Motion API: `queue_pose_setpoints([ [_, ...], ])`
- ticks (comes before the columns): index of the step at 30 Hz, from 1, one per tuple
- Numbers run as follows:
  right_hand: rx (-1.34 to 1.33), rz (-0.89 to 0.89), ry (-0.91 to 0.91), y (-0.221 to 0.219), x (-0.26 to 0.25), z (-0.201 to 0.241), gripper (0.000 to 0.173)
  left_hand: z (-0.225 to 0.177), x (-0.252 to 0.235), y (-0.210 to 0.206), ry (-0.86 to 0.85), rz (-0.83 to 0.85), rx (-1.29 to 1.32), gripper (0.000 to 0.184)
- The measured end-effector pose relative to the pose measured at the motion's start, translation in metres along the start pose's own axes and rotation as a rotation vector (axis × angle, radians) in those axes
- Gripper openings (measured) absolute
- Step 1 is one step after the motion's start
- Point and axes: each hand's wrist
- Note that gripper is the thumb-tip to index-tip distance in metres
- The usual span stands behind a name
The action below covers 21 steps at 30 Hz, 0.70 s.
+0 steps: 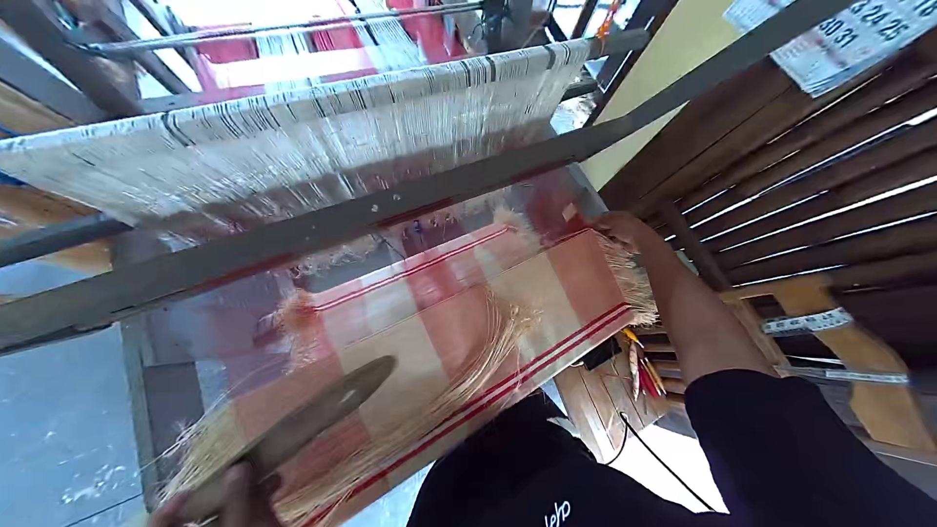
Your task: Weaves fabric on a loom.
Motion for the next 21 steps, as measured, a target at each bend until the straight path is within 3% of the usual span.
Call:
queue_pose_setpoints([
  [4, 0.156, 0.049, -0.005, 0.006, 0.000, 0.005, 0.022, 0.052, 0.018, -0.025, -0.075, 0.075, -0.349, 0.073],
  [8, 0.248, 0.083, 0.057, 0.009, -0.008, -0.003, 0.023, 0.048, 0.026, -0.026, -0.234, 0.124, -0.707, 0.063],
  [13, 0.332, 0.017, 0.124, 0.015, -0.009, -0.012, 0.022, 0.035, 0.024, -0.021, -0.256, 0.237, -0.823, 0.070],
  [17, 0.462, -0.013, 0.188, 0.017, -0.013, -0.018, 0.031, -0.009, -0.011, -0.016, -0.221, 0.222, -0.873, 0.060],
  [21, 0.453, -0.042, 0.127, -0.001, 0.004, 0.005, 0.039, -0.002, -0.079, -0.007, -0.342, 0.163, -1.010, 0.046],
])
Point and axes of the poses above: each hand's wrist, its own x-axis away from the middle knuckle, its own y-axis out of the back of the hand, z = x × y, and after that the axes turned 1 degree about -y, right-handed
